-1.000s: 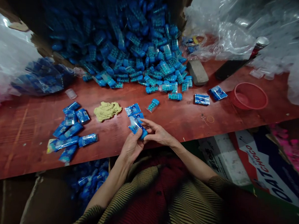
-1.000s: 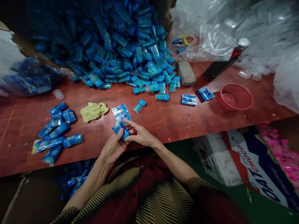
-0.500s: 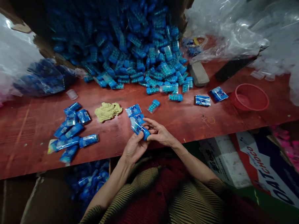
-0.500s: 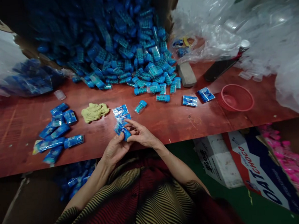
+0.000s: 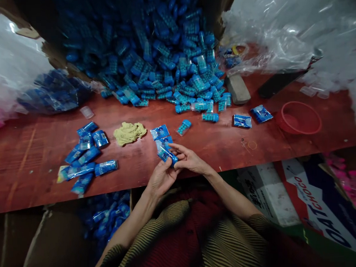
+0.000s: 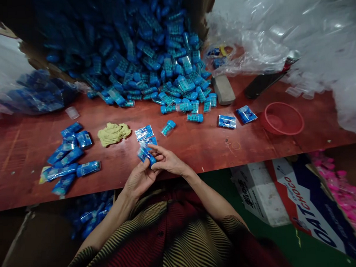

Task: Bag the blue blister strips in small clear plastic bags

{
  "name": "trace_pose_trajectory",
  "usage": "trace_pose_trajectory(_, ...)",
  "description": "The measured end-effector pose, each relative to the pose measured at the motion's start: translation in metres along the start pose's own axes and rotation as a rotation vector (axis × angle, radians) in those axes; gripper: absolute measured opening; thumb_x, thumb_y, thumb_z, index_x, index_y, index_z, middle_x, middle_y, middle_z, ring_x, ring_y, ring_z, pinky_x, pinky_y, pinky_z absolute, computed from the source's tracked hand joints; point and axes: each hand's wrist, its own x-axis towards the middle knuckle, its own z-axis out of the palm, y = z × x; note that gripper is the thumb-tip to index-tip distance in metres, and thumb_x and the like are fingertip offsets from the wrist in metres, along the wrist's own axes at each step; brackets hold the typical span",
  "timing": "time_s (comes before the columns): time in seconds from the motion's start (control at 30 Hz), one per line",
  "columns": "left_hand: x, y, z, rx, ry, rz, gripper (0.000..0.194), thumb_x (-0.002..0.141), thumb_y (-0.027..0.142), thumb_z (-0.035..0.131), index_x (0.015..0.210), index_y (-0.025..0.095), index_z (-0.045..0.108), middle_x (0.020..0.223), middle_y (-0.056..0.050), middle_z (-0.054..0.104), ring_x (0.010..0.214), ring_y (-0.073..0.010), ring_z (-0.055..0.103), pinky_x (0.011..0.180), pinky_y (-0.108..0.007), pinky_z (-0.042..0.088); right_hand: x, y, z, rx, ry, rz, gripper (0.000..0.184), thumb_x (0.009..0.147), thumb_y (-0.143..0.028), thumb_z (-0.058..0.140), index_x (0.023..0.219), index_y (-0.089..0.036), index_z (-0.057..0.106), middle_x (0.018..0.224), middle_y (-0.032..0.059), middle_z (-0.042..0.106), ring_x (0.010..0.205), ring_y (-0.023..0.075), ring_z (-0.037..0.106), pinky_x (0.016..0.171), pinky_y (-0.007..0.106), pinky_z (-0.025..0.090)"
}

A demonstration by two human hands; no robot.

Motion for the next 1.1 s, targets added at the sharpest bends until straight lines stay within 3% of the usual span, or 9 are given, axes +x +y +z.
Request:
trace_pose_trajectory(0.13,0.000,-0.001,-0.006,0.027,-0.007,-0.014,0.018,0.078,0.012,0.062,0.095,0.012,0.066,0.088,-0.010,0.072,0.089,-0.0201,0.067,0.086,-0.033,0.052,0.002,-0.003,-0.006,0.048,-0.114,0.085,0.077,0.060,-0.014,0.073,0.131,-0.027,0.047,0.119,0.0014,0.056,0.094,0.0118,0.057,0.082,0.023,0.047)
trace_pose_trajectory(0.37,-0.004,0.002,-0.015,0.060,-0.011,0.030,0.020,0.076,0.016,0.065,0.096,0.012,0.066,0.086,-0.008,0.073,0.086,-0.0209,0.068,0.090,-0.038,0.049,0.006,0.005,0.009,-0.031,-0.062,0.050,0.068,0.070,-0.019,0.066,0.134,-0.026,0.044,0.111,0.0006,0.059,0.092,0.0119,0.056,0.085,0.025,0.045)
trace_pose_trajectory(0.47,-0.012,0.038,-0.023,-0.059,0.110,0.160,0.021,0.085,0.030,0.054,0.092,0.014,0.065,0.080,-0.007,0.072,0.086,-0.0214,0.068,0.085,-0.038,0.051,0.014,0.008,0.016,-0.206,-0.027,-0.006,0.064,0.074,-0.022,0.064,0.134,-0.027,0.043,0.119,0.0041,0.055,0.092,0.0134,0.056,0.081,0.028,0.048)
trace_pose_trajectory(0.53,-0.021,0.072,-0.031,-0.204,0.216,0.351,0.041,0.090,0.046,0.039,0.090,0.013,0.064,0.080,-0.009,0.072,0.086,-0.0219,0.068,0.082,-0.038,0.053,0.022,0.010,0.016,-0.395,0.019,-0.082,0.056,0.077,-0.025,0.062,0.131,-0.025,0.046,0.117,0.0064,0.056,0.088,0.0146,0.056,0.079,0.031,0.048)
trace_pose_trajectory(0.6,-0.030,0.103,-0.039,-0.299,0.275,0.502,0.060,0.089,0.057,0.025,0.095,0.011,0.062,0.086,-0.013,0.071,0.088,-0.0210,0.067,0.080,-0.035,0.053,0.032,0.009,0.013,-0.614,0.067,-0.191,0.047,0.081,-0.026,0.059,0.127,-0.023,0.052,0.114,0.0081,0.058,0.092,0.0172,0.056,0.084,0.035,0.047)
trace_pose_trajectory(0.67,-0.034,0.117,-0.044,-0.305,0.313,0.548,0.059,0.090,0.056,0.025,0.096,0.010,0.061,0.084,-0.013,0.071,0.085,-0.0193,0.068,0.079,-0.034,0.053,0.042,0.005,0.008,-0.795,0.105,-0.295,0.039,0.083,-0.026,0.057,0.122,-0.021,0.055,0.114,0.0097,0.059,0.101,0.0204,0.055,0.092,0.039,0.043)
trace_pose_trajectory(0.83,-0.014,0.086,-0.042,0.212,0.379,0.432,0.019,0.082,0.031,0.054,0.090,0.014,0.061,0.078,-0.007,0.069,0.084,-0.0202,0.066,0.088,-0.041,0.048,0.065,-0.014,0.010,-1.097,0.195,-0.333,0.037,0.088,-0.026,0.050,0.124,-0.018,0.054,0.120,0.0124,0.058,0.111,0.0241,0.052,0.097,0.042,0.040)
trace_pose_trajectory(1.0,0.009,0.092,-0.050,1.034,0.647,1.056,0.038,0.081,0.029,0.055,0.117,0.016,0.055,0.124,-0.013,0.056,0.119,-0.0226,0.049,0.105,-0.039,0.031,0.120,-0.018,0.049,-1.408,0.051,-0.273,0.058,0.088,-0.038,0.049,0.140,-0.018,0.035,0.146,0.0148,0.035,0.136,0.0347,0.025,0.106,0.058,0.022)
trace_pose_trajectory(1.1,0.022,0.116,-0.062,1.269,0.734,1.162,0.047,0.084,0.033,0.049,0.127,0.015,0.046,0.133,-0.016,0.048,0.126,-0.0251,0.042,0.108,-0.041,0.027,0.158,-0.008,0.073,-1.487,-0.042,-0.291,0.059,0.090,-0.039,0.042,0.143,-0.016,0.029,0.151,0.0148,0.025,0.139,0.0362,0.015,0.106,0.063,0.011)
